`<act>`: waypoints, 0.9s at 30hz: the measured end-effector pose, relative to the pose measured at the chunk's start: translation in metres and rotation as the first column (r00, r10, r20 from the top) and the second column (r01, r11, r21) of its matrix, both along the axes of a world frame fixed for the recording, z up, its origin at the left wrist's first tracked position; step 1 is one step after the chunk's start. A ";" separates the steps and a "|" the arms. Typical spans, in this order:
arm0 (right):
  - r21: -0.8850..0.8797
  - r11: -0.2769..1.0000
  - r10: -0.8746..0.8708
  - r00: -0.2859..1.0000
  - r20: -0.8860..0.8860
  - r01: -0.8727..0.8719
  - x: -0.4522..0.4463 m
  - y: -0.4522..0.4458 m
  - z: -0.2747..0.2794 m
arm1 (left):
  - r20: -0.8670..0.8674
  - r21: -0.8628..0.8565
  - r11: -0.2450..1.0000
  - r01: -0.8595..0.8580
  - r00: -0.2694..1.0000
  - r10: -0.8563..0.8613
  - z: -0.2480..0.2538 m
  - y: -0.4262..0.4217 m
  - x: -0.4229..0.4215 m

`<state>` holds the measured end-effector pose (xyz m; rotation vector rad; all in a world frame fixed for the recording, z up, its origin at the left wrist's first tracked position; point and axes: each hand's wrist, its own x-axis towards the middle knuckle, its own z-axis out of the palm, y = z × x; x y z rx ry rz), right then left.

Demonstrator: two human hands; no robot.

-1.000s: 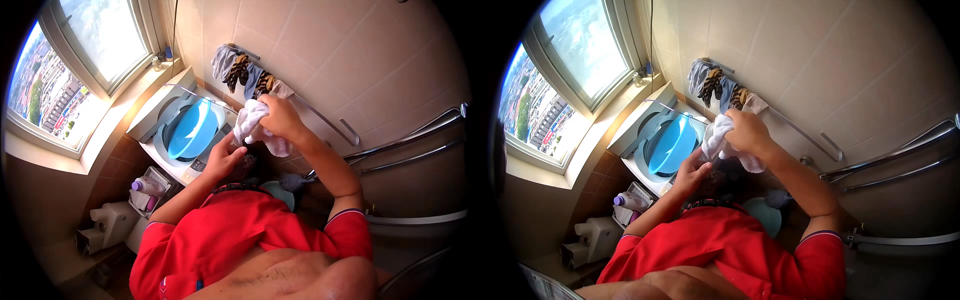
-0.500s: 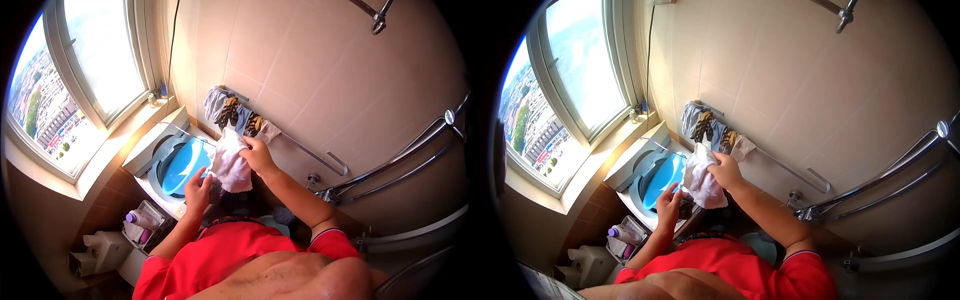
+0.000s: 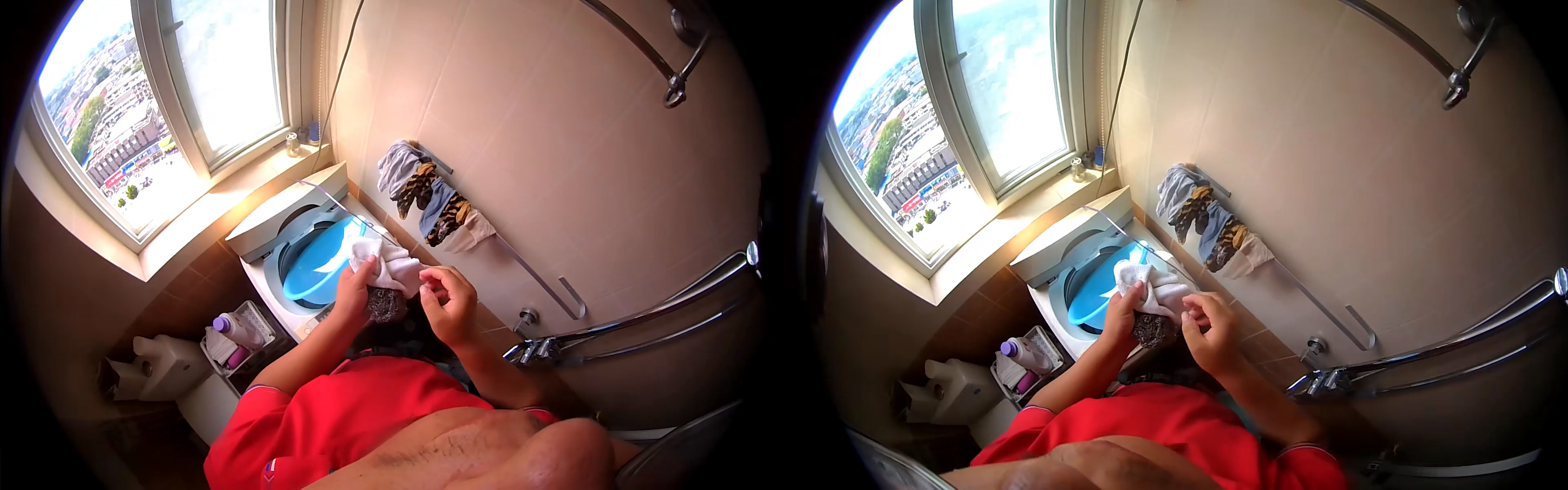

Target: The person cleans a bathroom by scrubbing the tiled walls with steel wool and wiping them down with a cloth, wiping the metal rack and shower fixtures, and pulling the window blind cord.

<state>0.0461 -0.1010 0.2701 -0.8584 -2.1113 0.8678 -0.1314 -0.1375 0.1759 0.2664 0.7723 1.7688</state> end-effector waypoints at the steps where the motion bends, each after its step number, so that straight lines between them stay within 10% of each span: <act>1: -0.174 0.984 -0.042 0.998 -0.036 0.036 0.006 -0.003 -0.008 | 0.053 0.015 0.999 -0.030 0.998 0.029 0.005 0.001 0.002; 7: -0.625 0.765 0.251 0.966 0.066 -0.156 0.005 -0.022 -0.060 | -0.119 0.079 0.996 -0.033 0.992 0.042 0.022 -0.004 0.012; 12: -0.819 0.536 0.055 0.976 -0.210 -0.206 0.003 -0.016 -0.072 | -0.373 0.040 0.999 0.036 0.927 -0.019 0.005 -0.002 0.028; 18: -0.776 0.612 0.002 0.982 -0.190 -0.151 -0.005 -0.014 -0.090 | -0.489 -0.089 0.983 0.162 0.853 -0.184 -0.002 -0.014 0.024; 22: -0.632 0.773 0.082 0.996 0.021 -0.050 0.007 -0.001 -0.085 | -0.834 0.057 0.989 -0.137 0.538 0.122 0.008 -0.024 0.010; 27: -0.135 0.987 -0.109 0.978 -0.176 0.085 0.045 0.059 0.005 | -0.849 0.268 0.907 -0.325 0.365 0.382 0.016 -0.011 -0.030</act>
